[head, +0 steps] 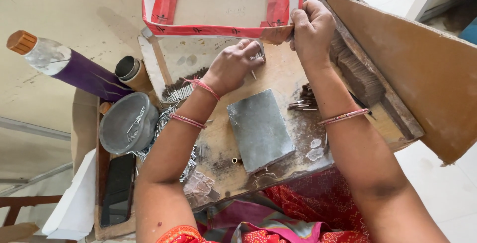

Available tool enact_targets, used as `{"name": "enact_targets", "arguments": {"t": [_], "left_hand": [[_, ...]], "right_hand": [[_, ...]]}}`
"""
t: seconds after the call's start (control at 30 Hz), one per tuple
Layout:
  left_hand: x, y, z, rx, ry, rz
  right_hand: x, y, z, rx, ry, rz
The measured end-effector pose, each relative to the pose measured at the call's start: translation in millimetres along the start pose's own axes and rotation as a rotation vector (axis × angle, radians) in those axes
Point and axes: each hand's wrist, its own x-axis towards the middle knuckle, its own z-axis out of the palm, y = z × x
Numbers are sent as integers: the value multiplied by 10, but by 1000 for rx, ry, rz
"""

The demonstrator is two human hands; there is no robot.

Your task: Applying white powder to small metal pins and arranging them on a brush holder at a workbench.

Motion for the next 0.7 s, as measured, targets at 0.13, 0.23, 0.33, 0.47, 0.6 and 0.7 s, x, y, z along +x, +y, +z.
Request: {"name": "enact_targets", "arguments": {"t": [0.13, 0.23, 0.33, 0.47, 0.6, 0.7], "left_hand": [[-25, 106, 124, 74, -85, 53], [-75, 93, 210, 191, -102, 59], [-63, 28, 205, 167, -86, 51], [-20, -210, 173, 124, -25, -94], [-56, -401, 455, 70, -39, -139], [21, -323, 401, -99, -40, -324]], "right_hand": [[-11, -71, 1, -30, 18, 24], [-13, -39, 9, -39, 1, 20], [-4, -43, 7, -19, 1, 3], [-8, -98, 2, -34, 26, 17], [-25, -78, -15, 7, 1, -18], [15, -51, -4, 3, 27, -28]]}}
